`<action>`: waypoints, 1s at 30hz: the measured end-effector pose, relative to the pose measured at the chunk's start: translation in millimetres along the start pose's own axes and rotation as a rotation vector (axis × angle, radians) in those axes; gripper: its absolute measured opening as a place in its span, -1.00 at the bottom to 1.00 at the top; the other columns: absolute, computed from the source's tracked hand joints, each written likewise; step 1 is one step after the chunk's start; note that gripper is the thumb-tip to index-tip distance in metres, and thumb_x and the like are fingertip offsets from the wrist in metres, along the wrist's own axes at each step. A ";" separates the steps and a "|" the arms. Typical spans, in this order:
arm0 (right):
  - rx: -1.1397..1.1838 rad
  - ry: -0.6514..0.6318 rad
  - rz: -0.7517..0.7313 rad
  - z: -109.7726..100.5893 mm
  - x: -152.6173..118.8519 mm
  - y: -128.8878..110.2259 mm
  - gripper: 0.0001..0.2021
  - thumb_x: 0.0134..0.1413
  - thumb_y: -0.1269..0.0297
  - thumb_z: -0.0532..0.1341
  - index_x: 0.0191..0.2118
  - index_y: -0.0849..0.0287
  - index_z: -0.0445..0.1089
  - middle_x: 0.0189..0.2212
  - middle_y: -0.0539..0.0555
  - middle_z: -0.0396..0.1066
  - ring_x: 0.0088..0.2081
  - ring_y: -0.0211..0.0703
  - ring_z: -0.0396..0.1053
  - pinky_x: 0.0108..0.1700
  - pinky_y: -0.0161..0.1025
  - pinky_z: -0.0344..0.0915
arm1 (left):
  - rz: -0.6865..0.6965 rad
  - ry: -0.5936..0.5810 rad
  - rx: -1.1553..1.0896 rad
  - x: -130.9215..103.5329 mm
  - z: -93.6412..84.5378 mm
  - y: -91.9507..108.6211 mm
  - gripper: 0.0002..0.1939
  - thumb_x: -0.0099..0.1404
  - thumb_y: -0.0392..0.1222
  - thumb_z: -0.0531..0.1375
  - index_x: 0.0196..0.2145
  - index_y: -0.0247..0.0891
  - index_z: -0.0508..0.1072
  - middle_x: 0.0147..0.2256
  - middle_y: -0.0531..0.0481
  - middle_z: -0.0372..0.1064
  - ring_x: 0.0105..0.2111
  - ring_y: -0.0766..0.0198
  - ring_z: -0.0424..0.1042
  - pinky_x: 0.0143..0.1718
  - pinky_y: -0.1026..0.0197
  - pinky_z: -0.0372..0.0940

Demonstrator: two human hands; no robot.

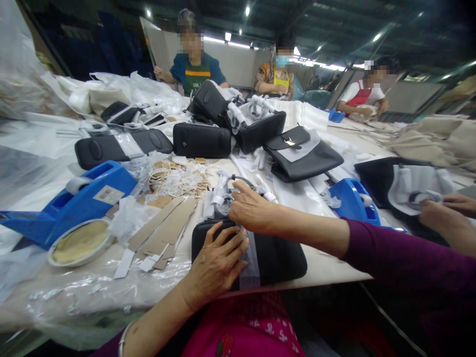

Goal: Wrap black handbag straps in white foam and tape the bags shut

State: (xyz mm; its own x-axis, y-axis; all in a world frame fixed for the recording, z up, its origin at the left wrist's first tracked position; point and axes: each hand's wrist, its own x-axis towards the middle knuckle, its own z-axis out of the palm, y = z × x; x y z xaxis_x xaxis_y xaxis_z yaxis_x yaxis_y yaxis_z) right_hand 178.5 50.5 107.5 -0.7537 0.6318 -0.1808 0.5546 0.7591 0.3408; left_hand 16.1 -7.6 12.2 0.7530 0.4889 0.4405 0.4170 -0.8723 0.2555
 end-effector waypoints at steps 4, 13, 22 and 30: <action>-0.049 0.044 0.026 6.1 6.6 13.7 -0.80 0.10 0.31 0.26 -0.20 0.33 0.39 -0.43 0.12 0.46 -0.21 0.00 0.36 0.12 -0.07 -0.11 | -0.007 -0.015 0.005 0.7 -0.7 0.5 -0.65 0.38 -0.12 0.08 0.09 -0.20 0.34 0.13 -0.05 0.31 0.17 0.06 0.17 0.26 -0.17 -0.18; 0.103 0.012 0.086 38.5 19.9 76.3 -0.64 0.09 0.12 0.28 -0.15 0.33 0.32 -0.33 0.15 0.44 -0.15 -0.03 0.29 0.01 -0.10 -0.05 | 0.012 -0.007 0.045 1.8 -4.2 0.9 -0.64 0.37 -0.14 0.09 0.09 -0.19 0.34 0.15 -0.05 0.28 0.15 0.05 0.20 0.23 -0.18 -0.13; 0.399 0.559 0.620 47.7 -21.6 -25.5 -0.73 0.14 0.60 0.04 -0.11 0.24 0.36 -0.15 0.17 0.37 -0.13 -0.08 0.27 -0.10 -0.22 0.18 | -0.011 0.005 -0.014 2.7 -8.0 5.7 -0.64 0.32 -0.18 0.15 0.07 -0.17 0.35 0.10 -0.06 0.34 0.13 0.03 0.21 0.21 -0.21 -0.05; 0.458 0.564 0.642 74.1 -26.3 -66.6 -0.65 0.09 0.62 0.02 -0.03 0.30 0.34 -0.05 0.24 0.34 -0.04 0.05 0.21 -0.03 -0.08 0.23 | -0.209 0.117 0.073 35.8 -22.9 -16.5 -0.75 0.30 -0.43 0.02 -0.13 -0.24 0.38 -0.14 -0.13 0.37 -0.06 0.10 0.30 0.01 -0.02 0.24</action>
State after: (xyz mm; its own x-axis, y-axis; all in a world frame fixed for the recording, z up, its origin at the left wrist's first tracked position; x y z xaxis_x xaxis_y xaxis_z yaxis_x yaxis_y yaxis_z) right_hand 187.5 -5.1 21.1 -0.2512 0.8703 0.4237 0.9133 0.3581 -0.1941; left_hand 24.6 24.5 43.5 0.5841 0.6528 0.4824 0.5963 -0.7483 0.2906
